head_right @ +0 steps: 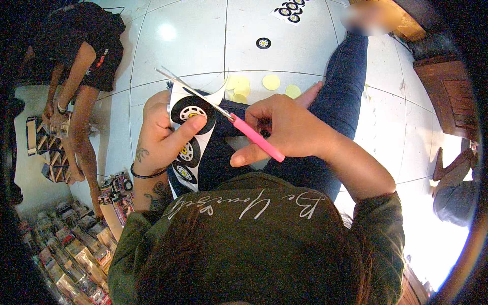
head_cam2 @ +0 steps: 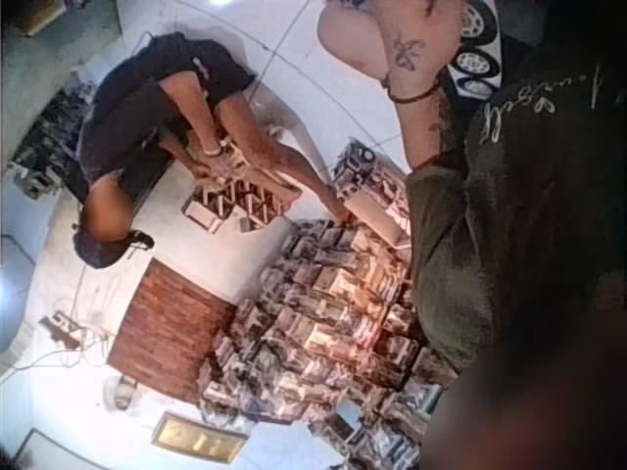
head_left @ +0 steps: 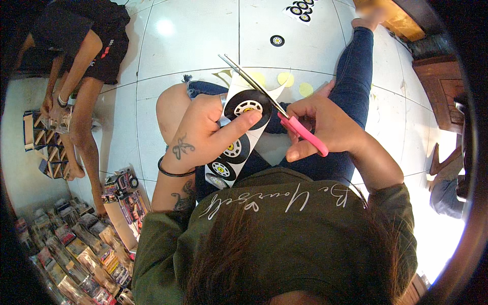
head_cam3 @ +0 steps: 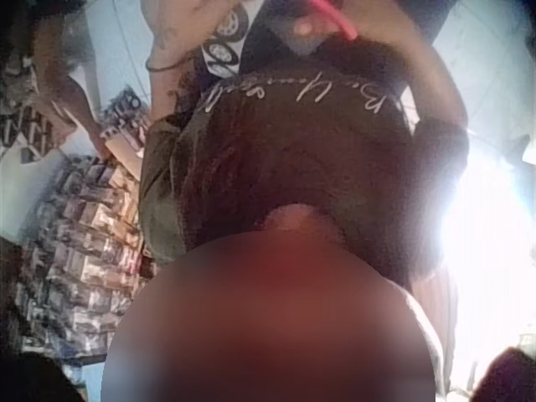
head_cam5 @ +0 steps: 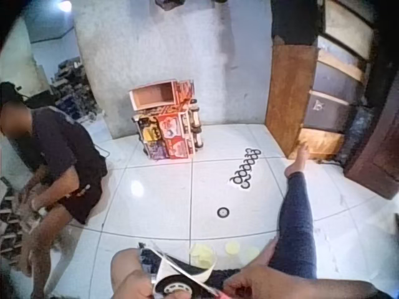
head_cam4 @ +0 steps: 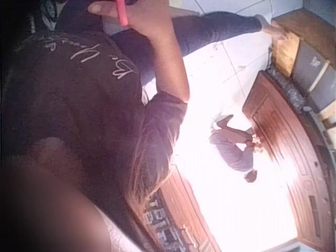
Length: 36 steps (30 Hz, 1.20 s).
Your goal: The person sits on the floor and uses pink-handled scissors to cut out circular wheel stickers from a printed sheet. They peel the backing from a yellow foam circle and place a cut sticker onto it, then repeat the cutting process for additional stickers.
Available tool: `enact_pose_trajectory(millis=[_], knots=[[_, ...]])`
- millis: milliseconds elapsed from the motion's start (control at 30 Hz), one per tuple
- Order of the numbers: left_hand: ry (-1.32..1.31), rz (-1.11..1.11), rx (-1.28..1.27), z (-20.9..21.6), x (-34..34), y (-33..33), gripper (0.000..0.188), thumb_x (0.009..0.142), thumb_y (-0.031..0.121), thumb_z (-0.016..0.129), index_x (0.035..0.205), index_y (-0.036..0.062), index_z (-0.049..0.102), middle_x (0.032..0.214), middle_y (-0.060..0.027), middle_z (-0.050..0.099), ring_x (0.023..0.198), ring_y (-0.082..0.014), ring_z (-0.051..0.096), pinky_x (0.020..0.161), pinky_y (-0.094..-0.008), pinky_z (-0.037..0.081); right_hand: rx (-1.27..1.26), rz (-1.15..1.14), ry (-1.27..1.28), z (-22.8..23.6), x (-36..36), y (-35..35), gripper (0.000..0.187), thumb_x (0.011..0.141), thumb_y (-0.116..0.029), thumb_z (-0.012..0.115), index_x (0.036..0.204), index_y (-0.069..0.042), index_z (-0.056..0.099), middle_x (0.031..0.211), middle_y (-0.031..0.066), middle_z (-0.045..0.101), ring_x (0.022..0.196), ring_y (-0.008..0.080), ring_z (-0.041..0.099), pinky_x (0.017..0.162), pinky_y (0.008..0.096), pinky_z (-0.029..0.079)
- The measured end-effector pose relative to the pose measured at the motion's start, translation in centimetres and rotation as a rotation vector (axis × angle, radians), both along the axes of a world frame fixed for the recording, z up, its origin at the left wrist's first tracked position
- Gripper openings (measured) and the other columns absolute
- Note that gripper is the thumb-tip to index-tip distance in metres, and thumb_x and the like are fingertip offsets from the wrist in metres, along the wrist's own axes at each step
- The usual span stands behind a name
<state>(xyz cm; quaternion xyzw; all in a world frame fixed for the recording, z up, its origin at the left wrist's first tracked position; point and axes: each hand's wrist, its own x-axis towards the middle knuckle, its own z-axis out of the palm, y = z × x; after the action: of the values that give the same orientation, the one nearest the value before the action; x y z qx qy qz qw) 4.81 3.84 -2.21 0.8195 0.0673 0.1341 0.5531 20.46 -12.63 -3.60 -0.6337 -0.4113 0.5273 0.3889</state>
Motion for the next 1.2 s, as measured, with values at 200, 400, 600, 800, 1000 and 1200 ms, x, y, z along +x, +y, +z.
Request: enact_pose_trajectory(millis=[200, 400, 600, 800, 1000, 1200], knots=[[0.045, -0.055, 0.02, 0.0, 0.0, 0.6, 0.019, 0.084, 0.018, 0.062, 0.086, -0.0008, 0.062, 0.069, -0.0093, 0.062, 0.058, -0.0118, 0.052, 0.055, -0.0261, 0.04, -0.035, 0.043, -0.077, 0.2, 0.5, 0.0, 0.052, 0.056, -0.045, 0.082, 0.051, -0.005, 0.049, 0.049, -0.0018, 0.043, 0.048, 0.0083, 0.039, 0.044, 0.0241, 0.026], [0.113, -0.071, 0.081, 0.2, -0.3, 1.1, 0.02, 0.084, 0.019, 0.062, 0.084, -0.0005, 0.062, 0.066, -0.0093, 0.06, 0.055, -0.0107, 0.048, 0.051, -0.0251, 0.038, -0.035, 0.051, -0.112, 0.2, 0.7, 0.0, 0.053, 0.055, -0.046, 0.082, 0.05, -0.005, 0.048, 0.048, -0.0019, 0.043, 0.046, 0.0084, 0.038, 0.043, 0.0241, 0.025], [0.128, -0.048, 0.021, 0.0, -0.2, 1.1, 0.021, 0.082, 0.021, 0.064, 0.083, 0.0002, 0.063, 0.06, -0.0052, 0.059, 0.05, -0.008, 0.045, 0.047, -0.0234, 0.035, -0.011, 0.07, -0.147, 0.1, 1.1, -0.1, 0.052, 0.056, -0.044, 0.083, 0.049, -0.006, 0.048, 0.046, -0.0027, 0.041, 0.046, 0.0073, 0.037, 0.042, 0.023, 0.025], [0.148, -0.058, -0.029, -0.6, 0.0, 1.7, 0.021, 0.081, 0.021, 0.066, 0.082, 0.0, 0.063, 0.063, -0.004, 0.061, 0.054, -0.0061, 0.049, 0.05, -0.0231, 0.038, 0.029, 0.01, -0.135, -0.5, 1.8, -0.2, 0.049, 0.058, -0.043, 0.082, 0.058, -0.005, 0.052, 0.051, -0.0028, 0.046, 0.048, 0.0072, 0.042, 0.045, 0.0222, 0.032], [0.45, -0.327, 0.077, -0.4, 2.9, 2.5, 0.028, 0.077, 0.027, 0.069, 0.081, -0.0008, 0.063, 0.065, -0.0042, 0.06, 0.059, -0.0064, 0.051, 0.055, -0.0249, 0.041, 0.486, -0.271, 0.107, -2.4, 2.1, 2.8, 0.053, 0.069, -0.02, 0.076, 0.11, 0.0, 0.049, 0.096, 0.0095, 0.056, 0.09, 0.0135, 0.056, 0.068, 0.0253, 0.047], [0.483, -0.208, 0.21, -1.1, 4.2, 3.7, 0.03, 0.07, 0.024, 0.075, 0.07, 0.0002, 0.057, 0.058, -0.0025, 0.053, 0.054, -0.0121, 0.047, 0.056, -0.0256, 0.041, 0.321, -0.235, 0.363, -3.4, 2.3, 4.7, 0.04, 0.07, -0.007, 0.067, 0.105, 0.0, 0.049, 0.079, 0.0048, 0.059, 0.074, 0.0129, 0.059, 0.064, 0.0214, 0.045]])
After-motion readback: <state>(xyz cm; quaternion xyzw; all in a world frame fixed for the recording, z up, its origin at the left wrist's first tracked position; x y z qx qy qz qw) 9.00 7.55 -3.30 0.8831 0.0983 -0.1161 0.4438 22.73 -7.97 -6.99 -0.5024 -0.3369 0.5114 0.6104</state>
